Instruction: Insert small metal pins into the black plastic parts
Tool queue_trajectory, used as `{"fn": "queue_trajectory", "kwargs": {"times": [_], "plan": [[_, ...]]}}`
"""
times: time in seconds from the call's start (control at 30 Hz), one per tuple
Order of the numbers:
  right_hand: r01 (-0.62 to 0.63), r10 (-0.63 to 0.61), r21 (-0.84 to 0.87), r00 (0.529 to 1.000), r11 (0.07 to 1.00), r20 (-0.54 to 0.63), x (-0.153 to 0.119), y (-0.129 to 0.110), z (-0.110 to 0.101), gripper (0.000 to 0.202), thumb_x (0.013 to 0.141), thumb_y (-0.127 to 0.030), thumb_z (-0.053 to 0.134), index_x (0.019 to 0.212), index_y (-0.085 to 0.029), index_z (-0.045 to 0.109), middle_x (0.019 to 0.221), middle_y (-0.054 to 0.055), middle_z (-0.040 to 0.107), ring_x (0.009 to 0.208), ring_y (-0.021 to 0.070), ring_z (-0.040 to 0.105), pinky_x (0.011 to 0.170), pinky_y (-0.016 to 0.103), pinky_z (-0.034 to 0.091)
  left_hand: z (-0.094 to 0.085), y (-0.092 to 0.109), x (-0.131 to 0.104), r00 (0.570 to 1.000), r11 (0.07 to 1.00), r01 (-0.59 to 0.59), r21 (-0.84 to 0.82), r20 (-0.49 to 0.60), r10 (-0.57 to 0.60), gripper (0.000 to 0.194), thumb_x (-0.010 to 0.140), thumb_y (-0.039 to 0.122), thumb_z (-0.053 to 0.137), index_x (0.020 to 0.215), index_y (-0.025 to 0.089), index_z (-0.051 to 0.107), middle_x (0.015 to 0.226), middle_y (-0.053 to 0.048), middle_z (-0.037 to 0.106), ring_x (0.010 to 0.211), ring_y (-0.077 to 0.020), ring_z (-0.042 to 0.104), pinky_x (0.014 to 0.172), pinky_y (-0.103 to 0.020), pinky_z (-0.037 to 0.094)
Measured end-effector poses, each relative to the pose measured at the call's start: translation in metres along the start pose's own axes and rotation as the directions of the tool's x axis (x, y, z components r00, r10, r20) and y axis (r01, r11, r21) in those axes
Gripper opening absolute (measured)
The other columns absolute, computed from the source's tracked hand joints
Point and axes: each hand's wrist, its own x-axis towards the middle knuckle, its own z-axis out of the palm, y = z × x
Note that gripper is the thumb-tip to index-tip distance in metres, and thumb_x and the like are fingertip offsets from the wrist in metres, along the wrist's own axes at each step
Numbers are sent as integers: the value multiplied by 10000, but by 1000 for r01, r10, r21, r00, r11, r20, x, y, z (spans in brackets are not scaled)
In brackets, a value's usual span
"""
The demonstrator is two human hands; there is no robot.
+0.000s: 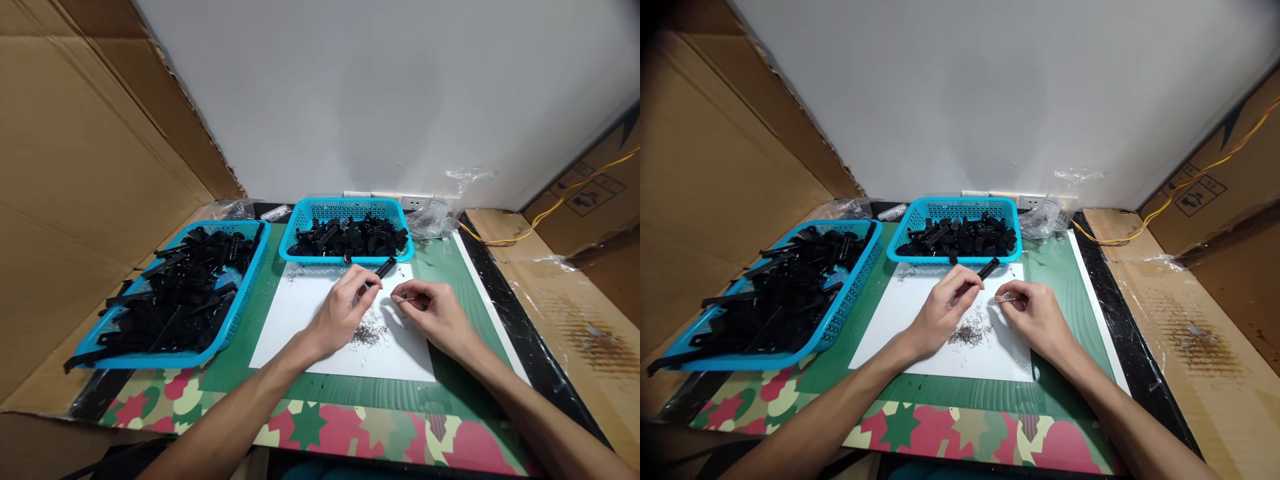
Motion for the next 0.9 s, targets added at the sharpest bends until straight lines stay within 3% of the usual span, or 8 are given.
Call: {"fn": "queue_trajectory", "kwargs": {"times": [0.13, 0.3, 0.47, 0.67, 0.9], "plan": [[66, -35, -204, 988, 977, 149, 5, 1, -19, 137, 893, -232, 681, 888, -181, 808, 841, 79, 768, 701, 195, 612, 667, 319, 462, -1, -2, 1, 999, 1000, 14, 7, -34, -13, 206, 1092, 351, 511, 1061, 201, 649, 1061, -46, 614, 871, -165, 580, 810, -295, 471], [106, -23, -235, 944, 966, 329, 6, 4, -36, 78, 878, -219, 752, 858, -210, 827, 788, 38, 729, 638, 170, 565, 616, 304, 422, 2, -3, 0, 1000, 1000, 4, 3, -10, -4, 189, 1088, 327, 523, 1070, 200, 662, 1057, -44, 610, 892, -158, 598, 794, -284, 472], [127, -19, -261, 925, 957, 379, 5, 8, -34, 77, 866, -174, 767, 857, -218, 830, 758, 23, 705, 633, 164, 569, 622, 305, 410, 3, -3, 0, 1000, 1000, 3, 22, 1, -4, 207, 1090, 331, 514, 1072, 198, 671, 1057, -54, 625, 869, -160, 580, 762, -284, 473], [251, -114, -255, 884, 934, 453, 0, 6, -31, 148, 984, -164, 654, 902, -227, 761, 895, 38, 737, 879, 218, 649, 856, 373, 442, 2, -3, 0, 1000, 1000, 1, 28, 17, -1, 208, 1089, 335, 514, 1083, 203, 674, 1073, -58, 628, 907, -174, 597, 773, -294, 471], [306, -142, -271, 859, 913, 492, -2, -1, -34, 191, 1053, -203, 577, 901, -214, 691, 906, 43, 693, 894, 221, 629, 861, 379, 435, 2, -4, 0, 1000, 1000, -7, 25, 29, 6, 184, 1085, 313, 526, 1089, 206, 676, 1083, -50, 629, 897, -161, 592, 773, -288, 458]]}}
